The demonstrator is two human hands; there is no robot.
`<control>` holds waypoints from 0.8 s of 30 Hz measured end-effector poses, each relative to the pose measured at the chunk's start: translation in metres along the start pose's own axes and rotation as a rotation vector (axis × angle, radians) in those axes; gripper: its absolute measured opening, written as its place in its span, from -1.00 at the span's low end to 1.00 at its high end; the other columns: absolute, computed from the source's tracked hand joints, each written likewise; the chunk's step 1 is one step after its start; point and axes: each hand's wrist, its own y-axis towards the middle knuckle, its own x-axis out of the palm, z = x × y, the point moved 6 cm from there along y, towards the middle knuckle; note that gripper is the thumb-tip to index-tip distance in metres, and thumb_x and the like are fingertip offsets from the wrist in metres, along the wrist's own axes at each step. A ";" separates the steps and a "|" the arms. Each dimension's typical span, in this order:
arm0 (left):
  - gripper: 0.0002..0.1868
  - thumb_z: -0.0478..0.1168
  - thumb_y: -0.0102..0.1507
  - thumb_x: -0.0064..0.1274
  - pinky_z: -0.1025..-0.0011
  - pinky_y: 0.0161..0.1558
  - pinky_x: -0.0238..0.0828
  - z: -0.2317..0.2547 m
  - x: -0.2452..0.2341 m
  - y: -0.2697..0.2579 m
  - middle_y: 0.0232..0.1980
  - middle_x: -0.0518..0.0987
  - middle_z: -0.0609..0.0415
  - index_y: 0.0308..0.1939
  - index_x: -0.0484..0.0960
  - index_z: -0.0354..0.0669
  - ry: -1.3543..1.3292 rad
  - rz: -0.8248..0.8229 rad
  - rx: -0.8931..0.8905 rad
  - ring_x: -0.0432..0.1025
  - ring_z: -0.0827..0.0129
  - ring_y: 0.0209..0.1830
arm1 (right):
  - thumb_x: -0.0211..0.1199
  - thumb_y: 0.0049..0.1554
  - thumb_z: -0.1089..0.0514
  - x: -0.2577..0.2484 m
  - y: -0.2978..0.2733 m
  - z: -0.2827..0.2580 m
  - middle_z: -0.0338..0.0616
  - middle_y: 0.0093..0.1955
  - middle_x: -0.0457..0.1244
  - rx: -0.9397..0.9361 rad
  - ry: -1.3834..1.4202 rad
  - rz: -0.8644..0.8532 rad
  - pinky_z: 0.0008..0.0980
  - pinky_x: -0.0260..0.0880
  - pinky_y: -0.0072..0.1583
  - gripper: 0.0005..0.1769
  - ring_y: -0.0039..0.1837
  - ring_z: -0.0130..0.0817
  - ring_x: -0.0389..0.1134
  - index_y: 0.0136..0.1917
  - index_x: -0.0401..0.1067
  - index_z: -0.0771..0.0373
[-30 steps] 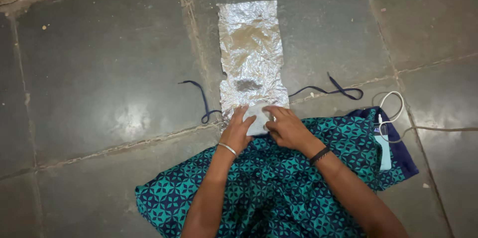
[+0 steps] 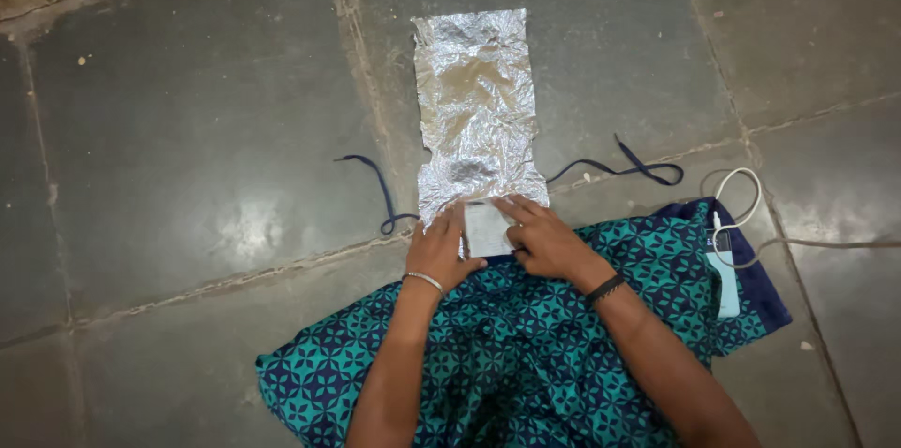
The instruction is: The person wraps a small white rectangular object in a blue and silver foil sheet on the floor. They fold the foil around the object, tie the ends with a blue string, then unwrap it and rewrap it again.
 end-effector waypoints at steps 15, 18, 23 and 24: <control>0.09 0.04 -0.18 0.49 0.04 0.31 0.14 0.006 -0.013 -0.002 0.37 0.44 -0.01 0.39 0.39 -0.12 -0.088 0.144 0.146 0.31 0.15 0.37 | 0.24 -0.12 0.36 0.014 0.000 0.015 0.12 0.58 0.04 -0.054 0.119 0.012 0.02 0.03 0.50 -0.88 0.59 0.20 -0.02 -0.26 0.37 0.37; 0.06 0.04 -0.16 0.48 0.00 0.29 0.13 0.004 -0.010 0.000 0.38 0.45 0.02 0.39 0.40 -0.08 -0.077 0.113 0.125 0.34 0.18 0.34 | 0.21 -0.10 0.38 0.016 -0.001 0.018 0.17 0.58 0.03 -0.064 0.159 0.038 0.03 0.00 0.52 -0.88 0.59 0.24 -0.03 -0.23 0.36 0.42; -0.11 0.01 -0.02 0.41 -0.07 0.28 0.11 0.004 -0.011 -0.001 0.35 0.49 0.07 0.37 0.44 -0.02 -0.064 0.098 0.145 0.38 0.19 0.29 | 0.25 -0.08 0.33 0.017 -0.002 0.022 0.17 0.58 0.02 0.039 0.113 0.003 0.01 0.03 0.50 -0.86 0.58 0.25 -0.04 -0.20 0.40 0.41; -0.16 0.00 0.02 0.39 -0.08 0.28 0.11 0.005 -0.012 -0.001 0.34 0.51 0.09 0.37 0.46 -0.01 -0.049 0.109 0.154 0.38 0.19 0.29 | 0.28 -0.07 0.31 0.017 -0.003 0.024 0.18 0.57 0.00 0.096 0.065 -0.008 0.03 0.02 0.49 -0.86 0.57 0.28 -0.06 -0.20 0.43 0.40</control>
